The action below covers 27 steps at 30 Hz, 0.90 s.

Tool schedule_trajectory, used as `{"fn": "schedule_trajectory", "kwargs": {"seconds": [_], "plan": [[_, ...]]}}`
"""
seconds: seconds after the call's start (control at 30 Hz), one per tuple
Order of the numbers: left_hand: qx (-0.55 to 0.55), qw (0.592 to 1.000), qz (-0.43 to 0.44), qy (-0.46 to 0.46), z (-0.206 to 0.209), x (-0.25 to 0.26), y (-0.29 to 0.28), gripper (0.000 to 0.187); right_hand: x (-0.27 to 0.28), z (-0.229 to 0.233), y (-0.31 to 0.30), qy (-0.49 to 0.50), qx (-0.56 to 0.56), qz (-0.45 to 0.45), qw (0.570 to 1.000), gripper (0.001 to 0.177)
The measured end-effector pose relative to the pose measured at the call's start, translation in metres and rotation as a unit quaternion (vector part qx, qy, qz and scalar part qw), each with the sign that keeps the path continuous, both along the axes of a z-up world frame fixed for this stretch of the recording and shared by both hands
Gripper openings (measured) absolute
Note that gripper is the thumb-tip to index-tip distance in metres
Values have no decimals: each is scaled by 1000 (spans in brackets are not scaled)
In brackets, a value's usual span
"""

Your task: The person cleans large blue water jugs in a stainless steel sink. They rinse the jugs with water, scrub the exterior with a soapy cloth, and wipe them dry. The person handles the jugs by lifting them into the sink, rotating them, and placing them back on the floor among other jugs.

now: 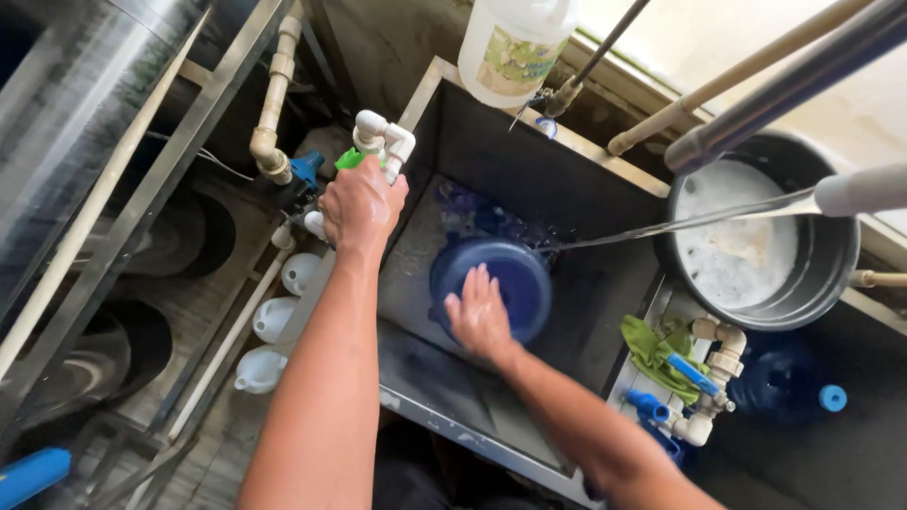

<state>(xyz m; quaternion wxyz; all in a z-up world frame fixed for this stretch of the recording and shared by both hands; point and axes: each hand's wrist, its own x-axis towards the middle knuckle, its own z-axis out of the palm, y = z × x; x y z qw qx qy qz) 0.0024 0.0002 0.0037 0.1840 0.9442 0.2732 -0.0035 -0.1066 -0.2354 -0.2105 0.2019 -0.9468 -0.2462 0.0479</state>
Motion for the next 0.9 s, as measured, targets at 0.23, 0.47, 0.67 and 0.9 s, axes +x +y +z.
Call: {"fn": "schedule_trajectory", "kwargs": {"seconds": [0.23,0.47,0.67,0.9], "plan": [[12,1000,1,-28,-2,-2,-2,36,27,13,-26,-71,-43,-54,995,59],[-9,1000,-11,-11,3,0,3,32,1,13,-2,-50,-32,21,998,61],[-14,991,-131,31,21,6,31,40,38,10,-31,-34,1,-3,999,52],[-19,998,-53,-1,21,1,21,43,0,-53,-18,-189,-30,-102,976,53]]}}
